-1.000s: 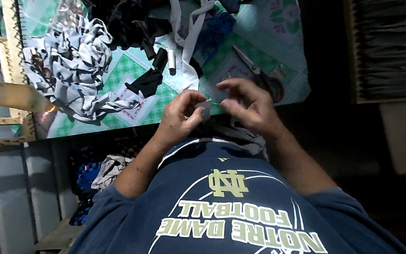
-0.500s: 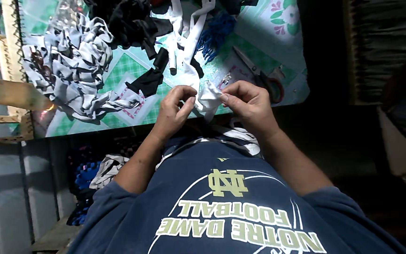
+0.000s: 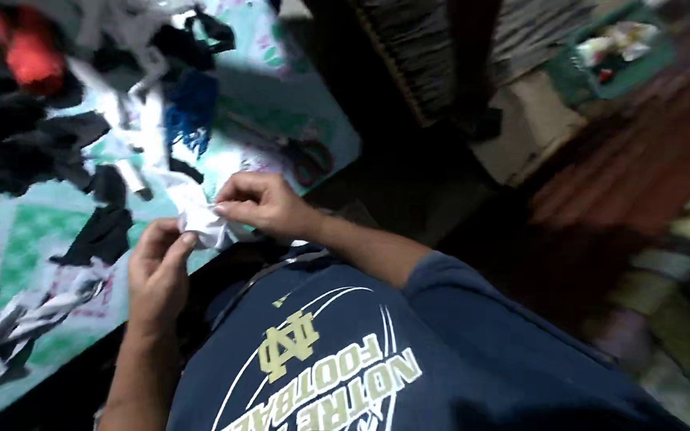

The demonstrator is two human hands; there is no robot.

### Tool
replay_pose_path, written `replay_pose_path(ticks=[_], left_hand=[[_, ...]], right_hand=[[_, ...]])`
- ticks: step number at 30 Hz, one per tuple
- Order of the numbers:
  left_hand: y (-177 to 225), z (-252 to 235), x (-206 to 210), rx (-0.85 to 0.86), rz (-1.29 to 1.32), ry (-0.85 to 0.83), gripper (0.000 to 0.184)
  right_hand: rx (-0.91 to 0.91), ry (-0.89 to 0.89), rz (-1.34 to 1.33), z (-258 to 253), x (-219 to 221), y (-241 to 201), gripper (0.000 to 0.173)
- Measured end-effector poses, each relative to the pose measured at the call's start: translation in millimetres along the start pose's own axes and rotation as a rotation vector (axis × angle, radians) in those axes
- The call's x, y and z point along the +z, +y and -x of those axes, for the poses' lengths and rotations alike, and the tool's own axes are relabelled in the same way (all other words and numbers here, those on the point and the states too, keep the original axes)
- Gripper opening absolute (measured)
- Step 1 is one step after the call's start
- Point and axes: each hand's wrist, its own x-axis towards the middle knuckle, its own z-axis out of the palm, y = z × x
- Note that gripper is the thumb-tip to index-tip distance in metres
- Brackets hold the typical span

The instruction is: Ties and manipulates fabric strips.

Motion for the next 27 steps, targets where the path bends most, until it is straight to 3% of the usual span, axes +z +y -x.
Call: replay_pose_path(ticks=[5,14,20,23,27], left_hand=[[13,3,7,-0.081,-0.037,-0.087,0.016],[21,3,2,-0.076,0.099,-0.103,0.015],[32,4,9,-0.2,0.138,-0.034,0.01],[39,7,12,-0.267,0.167,0.003,0.014],[41,6,12,-0.287,0.178,0.006,0.019]], right_hand=[[0.047,-0.028,0.005,1,1,-4,0.009],[0.03,-0.044,0.025,6,4,-3,0.01],[0.003,-0.055,0.016,10,3,-2,0.011],[-0.023,-0.071,0.035,11,0,-6,0.016],[0.083,-0.144,0.025,11,-12,-13,0.027]])
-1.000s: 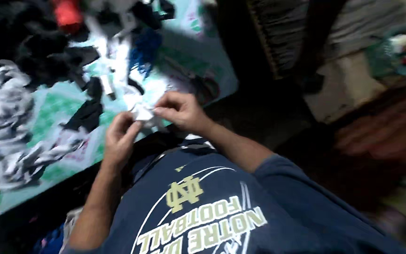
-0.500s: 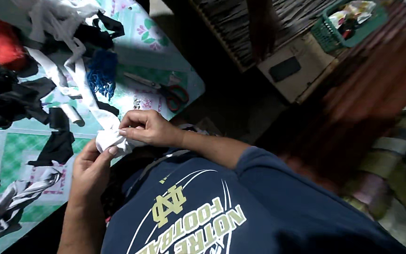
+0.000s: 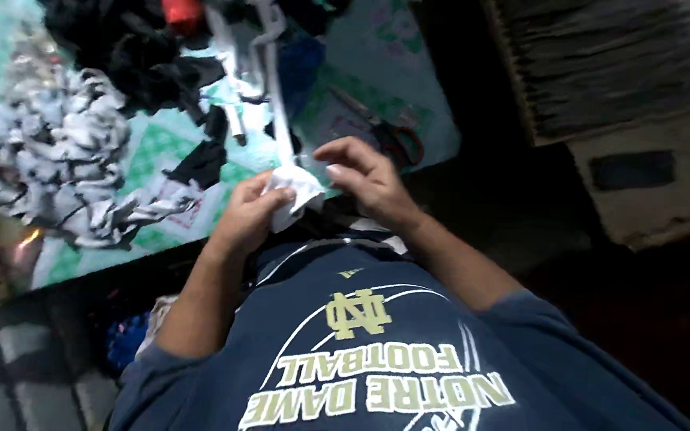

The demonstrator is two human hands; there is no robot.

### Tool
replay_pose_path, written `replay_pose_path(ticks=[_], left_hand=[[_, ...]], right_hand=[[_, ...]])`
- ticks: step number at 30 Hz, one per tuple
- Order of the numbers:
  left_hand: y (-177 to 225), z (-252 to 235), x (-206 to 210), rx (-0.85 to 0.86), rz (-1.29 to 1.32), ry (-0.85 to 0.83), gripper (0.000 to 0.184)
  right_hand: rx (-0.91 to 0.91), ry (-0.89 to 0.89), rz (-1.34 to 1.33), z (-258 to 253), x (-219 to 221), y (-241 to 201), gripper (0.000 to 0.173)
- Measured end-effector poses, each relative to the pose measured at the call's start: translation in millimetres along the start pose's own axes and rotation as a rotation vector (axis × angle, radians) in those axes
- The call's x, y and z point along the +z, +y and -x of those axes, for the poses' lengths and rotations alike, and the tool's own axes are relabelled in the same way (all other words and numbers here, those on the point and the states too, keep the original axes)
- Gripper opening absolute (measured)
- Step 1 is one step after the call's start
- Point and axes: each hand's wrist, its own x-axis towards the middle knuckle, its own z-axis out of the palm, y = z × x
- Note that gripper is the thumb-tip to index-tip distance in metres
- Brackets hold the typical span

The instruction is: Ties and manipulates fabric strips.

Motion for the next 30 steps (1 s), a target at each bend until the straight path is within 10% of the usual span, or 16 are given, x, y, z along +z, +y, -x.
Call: replay_pose_path(ticks=[22,30], left_hand=[[29,1,-18,0.052,-0.382,-0.375,0.023],[29,-8,-23,0.161,-0.42,-0.519,0.026]], right_hand=[[0.265,-0.355,-0.199,-9,-5,9,0.042],[0.066,-0.435,-0.075,-15,-10,8,0.022]])
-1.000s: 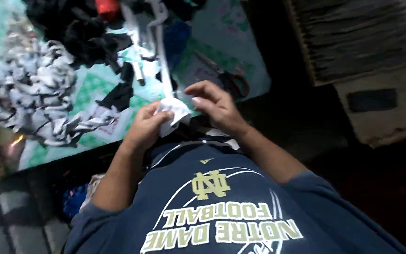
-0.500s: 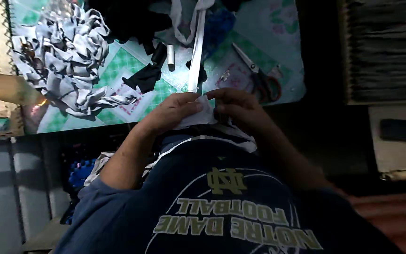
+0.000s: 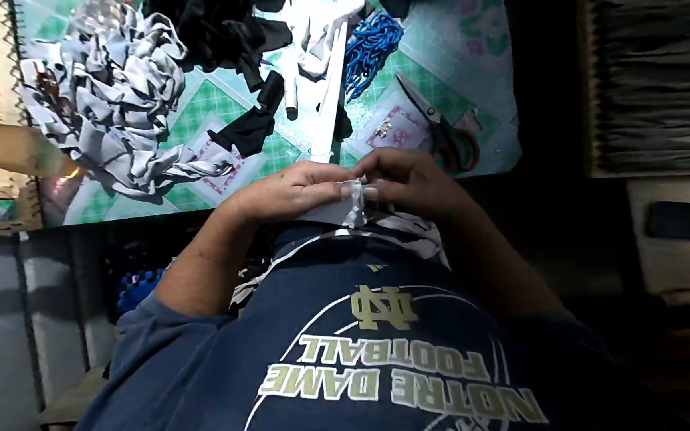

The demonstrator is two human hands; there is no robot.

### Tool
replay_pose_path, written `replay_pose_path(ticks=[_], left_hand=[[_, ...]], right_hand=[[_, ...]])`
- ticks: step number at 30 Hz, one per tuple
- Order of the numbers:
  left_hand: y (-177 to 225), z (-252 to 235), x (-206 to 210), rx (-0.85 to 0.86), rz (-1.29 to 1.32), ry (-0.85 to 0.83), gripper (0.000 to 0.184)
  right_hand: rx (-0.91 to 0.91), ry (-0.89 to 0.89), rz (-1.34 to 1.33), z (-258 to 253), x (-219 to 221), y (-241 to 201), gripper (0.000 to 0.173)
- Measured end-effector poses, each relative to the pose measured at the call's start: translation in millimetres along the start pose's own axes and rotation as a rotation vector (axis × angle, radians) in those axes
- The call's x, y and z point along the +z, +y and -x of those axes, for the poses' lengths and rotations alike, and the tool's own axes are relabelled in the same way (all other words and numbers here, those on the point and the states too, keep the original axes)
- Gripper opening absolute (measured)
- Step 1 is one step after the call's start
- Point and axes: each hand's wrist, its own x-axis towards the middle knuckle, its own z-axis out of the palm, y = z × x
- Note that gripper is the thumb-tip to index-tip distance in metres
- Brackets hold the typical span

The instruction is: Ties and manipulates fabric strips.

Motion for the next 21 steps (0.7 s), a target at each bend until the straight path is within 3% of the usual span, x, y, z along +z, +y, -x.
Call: replay_pose_path(ticks=[9,21], left_hand=[[-3.2,-3.4,-1.4,0.005,-0.153,0.072,0.025],[-0.2,-6.3,3.1,0.016,0.017,0.125,0.005]], right_hand=[[-0.018,0.093,0.09,0.8,3.5,-8.1,0.008],[-0.111,0.123,-0.016,-0.1,5.6,-1.6,0.001]])
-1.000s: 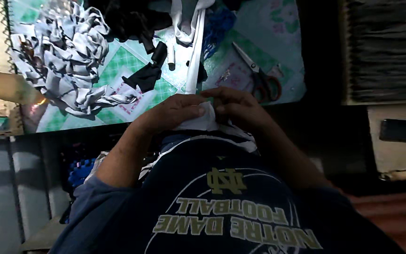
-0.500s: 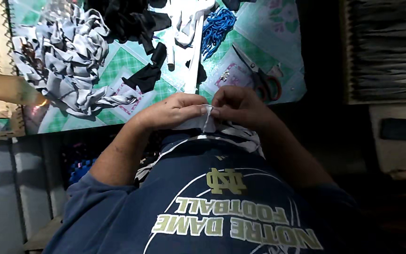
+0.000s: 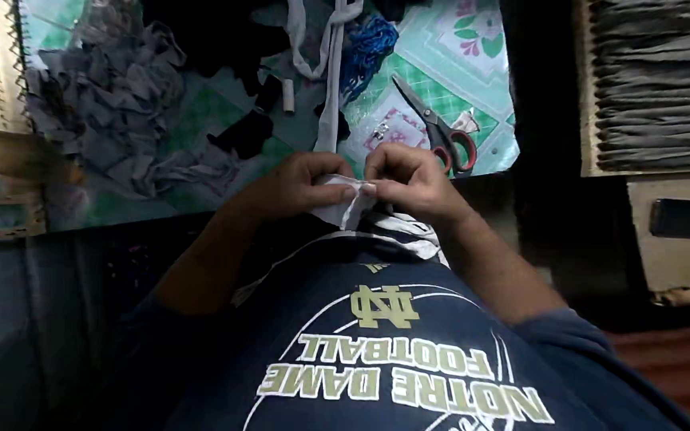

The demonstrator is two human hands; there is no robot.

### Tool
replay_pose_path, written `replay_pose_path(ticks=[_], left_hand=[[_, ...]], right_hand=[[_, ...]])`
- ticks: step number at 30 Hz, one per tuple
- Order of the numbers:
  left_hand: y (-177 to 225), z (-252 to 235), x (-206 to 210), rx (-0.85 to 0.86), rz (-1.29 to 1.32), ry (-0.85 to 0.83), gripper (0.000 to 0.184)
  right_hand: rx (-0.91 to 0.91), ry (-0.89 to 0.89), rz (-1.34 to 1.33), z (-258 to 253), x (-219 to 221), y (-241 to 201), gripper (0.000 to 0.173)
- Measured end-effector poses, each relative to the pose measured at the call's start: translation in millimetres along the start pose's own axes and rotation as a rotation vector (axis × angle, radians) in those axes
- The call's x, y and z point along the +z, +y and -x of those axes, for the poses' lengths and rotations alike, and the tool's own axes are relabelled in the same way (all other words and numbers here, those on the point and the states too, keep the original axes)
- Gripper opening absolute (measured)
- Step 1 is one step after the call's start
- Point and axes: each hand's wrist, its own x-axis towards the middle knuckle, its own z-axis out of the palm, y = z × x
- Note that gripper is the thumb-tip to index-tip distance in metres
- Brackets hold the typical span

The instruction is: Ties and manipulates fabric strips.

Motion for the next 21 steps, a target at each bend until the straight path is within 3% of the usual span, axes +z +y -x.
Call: replay_pose_path(ticks=[5,13,21], left_hand=[[-1,-1,4,-0.007,-0.001,0.065,0.002],[-8,-1,11,-0.069,-0.224,0.194,0.008],[-7,-2,12,-0.076,-0.297,0.184,0.011]], right_hand=[[0.049,-0.018,-0.012,-1,3,1,0.004],[0.258,0.029,0.104,2,6,-2,0.011],[0.159,0.055,0.164,6,4,-3,0.008]])
